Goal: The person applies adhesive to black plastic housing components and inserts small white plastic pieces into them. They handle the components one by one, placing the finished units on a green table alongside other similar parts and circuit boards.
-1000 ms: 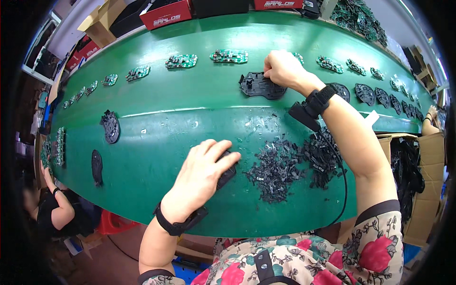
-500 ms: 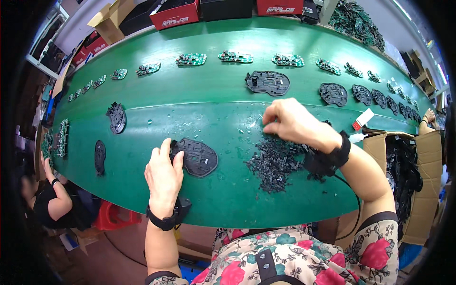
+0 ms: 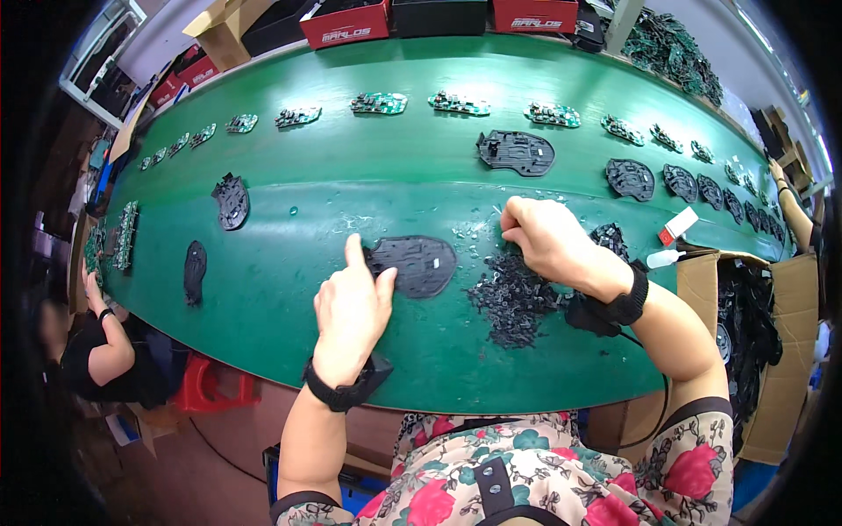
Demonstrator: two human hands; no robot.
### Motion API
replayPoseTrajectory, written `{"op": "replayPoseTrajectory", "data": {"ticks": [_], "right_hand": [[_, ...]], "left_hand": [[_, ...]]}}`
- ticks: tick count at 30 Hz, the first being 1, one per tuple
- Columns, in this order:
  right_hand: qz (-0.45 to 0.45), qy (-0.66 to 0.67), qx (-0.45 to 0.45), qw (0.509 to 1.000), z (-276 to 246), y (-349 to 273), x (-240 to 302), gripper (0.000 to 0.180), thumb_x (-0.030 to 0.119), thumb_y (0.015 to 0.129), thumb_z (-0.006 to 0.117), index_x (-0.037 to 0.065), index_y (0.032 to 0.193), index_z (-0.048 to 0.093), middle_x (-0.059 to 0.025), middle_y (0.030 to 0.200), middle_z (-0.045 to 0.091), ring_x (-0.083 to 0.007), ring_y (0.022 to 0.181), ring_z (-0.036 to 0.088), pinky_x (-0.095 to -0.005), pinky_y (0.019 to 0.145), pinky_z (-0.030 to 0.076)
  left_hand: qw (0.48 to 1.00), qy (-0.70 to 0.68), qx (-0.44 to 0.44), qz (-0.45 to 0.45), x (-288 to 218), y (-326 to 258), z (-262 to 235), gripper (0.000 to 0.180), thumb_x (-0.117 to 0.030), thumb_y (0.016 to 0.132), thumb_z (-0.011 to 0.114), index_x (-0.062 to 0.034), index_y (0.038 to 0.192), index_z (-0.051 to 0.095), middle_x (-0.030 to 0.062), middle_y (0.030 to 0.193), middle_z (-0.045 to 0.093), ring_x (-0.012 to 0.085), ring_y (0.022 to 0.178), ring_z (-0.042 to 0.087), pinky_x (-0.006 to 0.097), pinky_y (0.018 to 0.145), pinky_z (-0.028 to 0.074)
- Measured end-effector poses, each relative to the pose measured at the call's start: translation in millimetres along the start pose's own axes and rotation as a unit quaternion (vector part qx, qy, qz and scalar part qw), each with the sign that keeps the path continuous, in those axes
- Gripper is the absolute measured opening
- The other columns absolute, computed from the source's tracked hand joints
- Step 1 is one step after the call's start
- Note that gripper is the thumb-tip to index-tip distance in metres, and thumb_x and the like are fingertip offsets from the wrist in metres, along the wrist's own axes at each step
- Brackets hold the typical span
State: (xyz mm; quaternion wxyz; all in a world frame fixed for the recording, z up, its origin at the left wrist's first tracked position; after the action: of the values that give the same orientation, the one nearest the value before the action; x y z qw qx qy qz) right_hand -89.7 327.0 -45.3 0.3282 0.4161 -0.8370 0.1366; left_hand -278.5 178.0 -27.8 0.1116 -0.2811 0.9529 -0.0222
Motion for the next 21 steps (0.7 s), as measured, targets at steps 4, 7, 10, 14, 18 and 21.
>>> {"op": "replayPoseTrajectory", "data": {"ticks": [4, 7, 10, 14, 18, 21], "right_hand": [[0.006, 0.052, 0.026, 0.998, -11, 5, 11, 0.008, 0.001, 0.081, 0.059, -0.002, 0.088, 0.059, -0.0198, 0.078, 0.064, -0.0366, 0.077, 0.063, -0.0419, 0.069, 0.049], [0.026, 0.118, 0.052, 0.991, -12, 11, 18, 0.013, -0.001, 0.080, 0.059, -0.004, 0.092, 0.060, -0.0196, 0.080, 0.066, -0.0327, 0.075, 0.066, -0.0374, 0.069, 0.051], [0.039, 0.177, 0.054, 0.982, -6, 18, 24, 0.015, -0.001, 0.079, 0.060, -0.005, 0.094, 0.060, -0.0183, 0.080, 0.067, -0.0275, 0.073, 0.067, -0.0342, 0.067, 0.052], [0.063, 0.282, 0.042, 0.956, 9, 33, 37, 0.015, 0.000, 0.080, 0.061, -0.006, 0.094, 0.060, -0.0165, 0.078, 0.068, -0.0230, 0.073, 0.068, -0.0329, 0.065, 0.052], [0.057, 0.305, 0.037, 0.950, 15, 48, 50, 0.014, 0.001, 0.081, 0.061, -0.005, 0.093, 0.059, -0.0164, 0.077, 0.067, -0.0231, 0.072, 0.068, -0.0331, 0.065, 0.052], [0.041, 0.254, 0.004, 0.966, 8, 53, 43, 0.013, 0.001, 0.081, 0.061, -0.005, 0.092, 0.059, -0.0161, 0.076, 0.067, -0.0240, 0.071, 0.067, -0.0335, 0.065, 0.052]], "left_hand": [[1.000, 0.000, 0.023, 0.000, -14, 8, 2, 0.064, -0.031, 0.083, 0.068, 0.0007, 0.132, 0.042, 0.0278, 0.078, 0.065, 0.0447, 0.079, 0.065, 0.050, 0.071, 0.052], [0.999, 0.022, 0.040, -0.010, -14, 12, -7, 0.063, -0.033, 0.084, 0.067, -0.0004, 0.132, 0.042, 0.0265, 0.080, 0.065, 0.0428, 0.078, 0.065, 0.050, 0.069, 0.051], [0.998, -0.036, -0.006, 0.054, -18, 14, -21, 0.047, -0.022, 0.083, 0.070, -0.0017, 0.122, 0.054, 0.0166, 0.073, 0.063, 0.0297, 0.064, 0.063, 0.039, 0.060, 0.050], [0.947, -0.260, -0.036, 0.184, -41, 24, -31, 0.030, -0.007, 0.077, 0.074, -0.0025, 0.106, 0.064, 0.0075, 0.073, 0.056, 0.0163, 0.056, 0.052, 0.028, 0.055, 0.046], [0.933, -0.286, -0.017, 0.220, -43, 34, -24, 0.032, -0.009, 0.073, 0.075, -0.0030, 0.103, 0.064, 0.0107, 0.085, 0.059, 0.0260, 0.073, 0.057, 0.035, 0.067, 0.048], [0.956, -0.139, -0.045, 0.254, -33, 32, -24, 0.040, -0.013, 0.069, 0.078, -0.0040, 0.105, 0.064, 0.0148, 0.108, 0.058, 0.0331, 0.104, 0.054, 0.041, 0.090, 0.043]]}}
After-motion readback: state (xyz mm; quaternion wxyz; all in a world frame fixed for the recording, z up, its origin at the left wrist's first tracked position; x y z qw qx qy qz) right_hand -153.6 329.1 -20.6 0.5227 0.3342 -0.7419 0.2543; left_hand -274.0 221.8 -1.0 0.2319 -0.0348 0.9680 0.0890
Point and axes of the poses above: each hand's wrist, its own y-axis towards the middle knuckle, its own z-axis out of the palm, x = y × z, the point moved 6 cm from there along y, towards the middle knuckle
